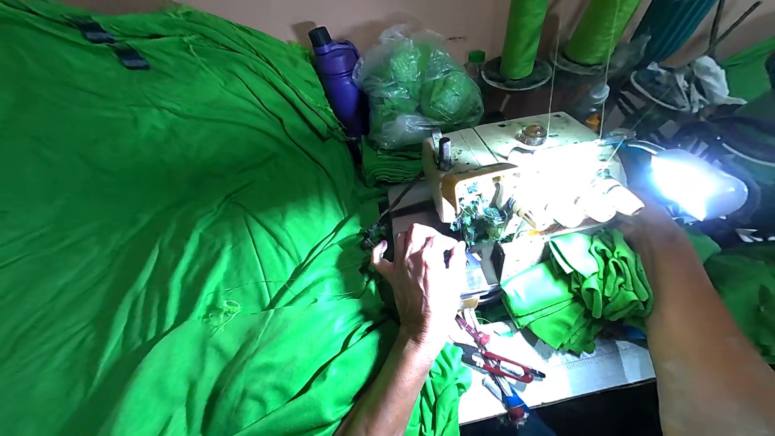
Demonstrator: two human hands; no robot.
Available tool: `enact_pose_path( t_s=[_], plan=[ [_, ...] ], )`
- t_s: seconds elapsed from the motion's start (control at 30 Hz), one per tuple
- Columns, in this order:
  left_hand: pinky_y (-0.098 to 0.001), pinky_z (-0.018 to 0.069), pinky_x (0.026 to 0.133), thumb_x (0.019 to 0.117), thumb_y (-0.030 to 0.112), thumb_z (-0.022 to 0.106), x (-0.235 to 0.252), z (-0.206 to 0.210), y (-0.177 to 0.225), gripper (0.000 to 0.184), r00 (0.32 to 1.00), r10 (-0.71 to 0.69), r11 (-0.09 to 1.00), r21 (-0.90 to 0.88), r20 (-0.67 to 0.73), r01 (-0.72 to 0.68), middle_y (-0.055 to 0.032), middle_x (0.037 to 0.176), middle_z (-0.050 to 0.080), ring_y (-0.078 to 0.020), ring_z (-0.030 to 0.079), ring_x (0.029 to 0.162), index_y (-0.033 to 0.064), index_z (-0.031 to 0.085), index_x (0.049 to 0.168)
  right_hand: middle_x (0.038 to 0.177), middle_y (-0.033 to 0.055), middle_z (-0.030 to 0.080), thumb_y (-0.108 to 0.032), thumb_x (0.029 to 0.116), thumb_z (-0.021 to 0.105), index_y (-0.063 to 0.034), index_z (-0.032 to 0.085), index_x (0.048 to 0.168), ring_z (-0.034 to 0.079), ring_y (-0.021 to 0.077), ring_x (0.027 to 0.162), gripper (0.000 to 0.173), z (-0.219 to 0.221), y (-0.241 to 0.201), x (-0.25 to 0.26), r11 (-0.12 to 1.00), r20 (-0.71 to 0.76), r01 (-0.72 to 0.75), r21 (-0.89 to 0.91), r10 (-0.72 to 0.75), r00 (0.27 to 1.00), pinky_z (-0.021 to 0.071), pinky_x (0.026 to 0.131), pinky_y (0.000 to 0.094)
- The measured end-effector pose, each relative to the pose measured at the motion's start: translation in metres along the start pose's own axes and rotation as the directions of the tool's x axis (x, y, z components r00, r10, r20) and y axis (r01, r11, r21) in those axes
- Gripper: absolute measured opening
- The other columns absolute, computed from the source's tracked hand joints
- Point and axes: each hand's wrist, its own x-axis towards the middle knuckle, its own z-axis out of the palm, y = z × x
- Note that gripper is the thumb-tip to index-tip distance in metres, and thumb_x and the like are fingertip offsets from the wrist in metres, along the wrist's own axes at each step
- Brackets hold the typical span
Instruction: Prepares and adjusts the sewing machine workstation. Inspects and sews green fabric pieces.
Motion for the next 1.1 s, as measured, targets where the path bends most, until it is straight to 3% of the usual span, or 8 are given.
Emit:
enact_pose_path(
  t_s=[0.23, 0.5, 0.63, 0.73, 0.83, 0.9, 0.97, 1.1],
  plan=[
    [-0.0597, 0.0307, 0.102, 0.0864, 0.029, 0.075, -0.002, 0.001, -0.001, 0.012, 1.000, 0.011, 1.000, -0.018, -0.027, -0.011, -0.0018, 0.095, 0.071, -0.0209, 0.065, 0.099, 0.0186, 0.078, 0.081, 0.084, -0.0059, 0.055, -0.008, 0.1075, 0.041, -0.0065, 0.055, 0.108, 0.054, -0.0060, 0.072, 0.014, 0.002, -0.002, -0.005, 1.000, -0.022, -0.004, -0.020, 0.003, 1.000, 0.0475, 0.067, 0.0115],
    [-0.0619, 0.0330, 0.099, 0.0803, 0.023, 0.078, -0.004, -0.003, -0.002, 0.008, 0.996, 0.005, 0.991, -0.133, -0.089, -0.017, -0.0055, 0.089, 0.072, -0.0252, 0.067, 0.094, 0.0156, 0.079, 0.077, 0.102, 0.0043, 0.057, -0.019, 0.1052, 0.048, -0.0064, 0.056, 0.122, 0.057, 0.0100, 0.085, 0.022, -0.016, 0.008, 0.026, 0.987, -0.100, -0.148, -0.063, 0.141, 0.985, 0.0514, 0.074, 0.0293],
    [-0.0616, 0.0347, 0.098, 0.0820, 0.022, 0.076, -0.004, -0.006, -0.001, 0.009, 0.995, 0.017, 0.982, -0.187, -0.094, -0.034, -0.0065, 0.089, 0.073, -0.0256, 0.068, 0.092, 0.0144, 0.079, 0.078, 0.132, 0.0157, 0.056, -0.021, 0.1088, 0.048, -0.0018, 0.050, 0.141, 0.056, 0.0207, 0.113, 0.037, -0.014, -0.013, -0.041, 0.985, -0.137, 0.025, -0.173, -0.050, 0.989, 0.0473, 0.097, 0.0417],
    [-0.0613, 0.0367, 0.097, 0.0837, 0.023, 0.075, -0.005, -0.009, -0.003, 0.011, 0.995, 0.034, 0.976, -0.213, -0.092, -0.053, -0.0064, 0.089, 0.073, -0.0254, 0.069, 0.090, 0.0142, 0.079, 0.078, 0.140, 0.0260, 0.055, -0.014, 0.1046, 0.046, 0.0094, 0.054, 0.137, 0.055, 0.0261, 0.127, 0.041, -0.006, 0.001, -0.099, 0.858, -0.214, 0.393, -0.331, -0.474, 0.854, 0.0441, 0.106, 0.0441],
    [-0.0610, 0.0383, 0.096, 0.0845, 0.025, 0.073, -0.009, -0.013, -0.003, 0.014, 0.993, 0.081, 0.962, -0.252, -0.090, -0.102, -0.0066, 0.089, 0.074, -0.0253, 0.069, 0.089, 0.0130, 0.079, 0.080, 0.112, 0.0172, 0.069, -0.010, 0.1018, 0.050, 0.0119, 0.064, 0.115, 0.066, 0.0115, 0.103, 0.029, 0.025, 0.019, -0.145, 0.695, -0.150, 0.630, -0.345, -0.704, 0.694, 0.0539, 0.090, 0.0285],
    [-0.0618, 0.0386, 0.097, 0.0843, 0.025, 0.071, -0.013, -0.014, -0.002, 0.016, 0.986, 0.142, 0.946, -0.281, -0.088, -0.162, -0.0091, 0.091, 0.074, -0.0275, 0.070, 0.090, 0.0106, 0.079, 0.081, 0.095, 0.0072, 0.072, -0.005, 0.0989, 0.054, 0.0086, 0.068, 0.104, 0.069, 0.0025, 0.084, 0.021, 0.057, 0.025, -0.162, 0.775, -0.040, 0.621, -0.119, -0.628, 0.777, 0.0579, 0.076, 0.0202],
    [-0.0606, 0.0387, 0.098, 0.0852, 0.025, 0.069, -0.015, -0.015, -0.002, 0.017, 0.974, 0.204, 0.927, -0.301, -0.097, -0.224, -0.0088, 0.091, 0.073, -0.0265, 0.069, 0.090, 0.0107, 0.078, 0.081, 0.093, 0.0071, 0.070, -0.004, 0.1006, 0.055, 0.0105, 0.067, 0.111, 0.067, 0.0013, 0.074, 0.022, 0.080, 0.026, -0.166, 0.876, 0.110, 0.476, 0.081, -0.482, 0.869, 0.0574, 0.067, 0.0177],
    [-0.0528, 0.0388, 0.098, 0.0863, 0.022, 0.065, -0.013, -0.018, -0.003, 0.018, 0.956, 0.265, 0.902, -0.317, -0.126, -0.292, -0.0085, 0.090, 0.072, -0.0242, 0.068, 0.090, 0.0103, 0.077, 0.080, 0.079, 0.0011, 0.067, -0.005, 0.1001, 0.057, 0.0059, 0.070, 0.102, 0.058, -0.0022, 0.062, 0.017, 0.100, 0.021, -0.153, 0.937, 0.222, 0.335, 0.104, -0.350, 0.910, 0.0494, 0.058, 0.0147]
  ],
)
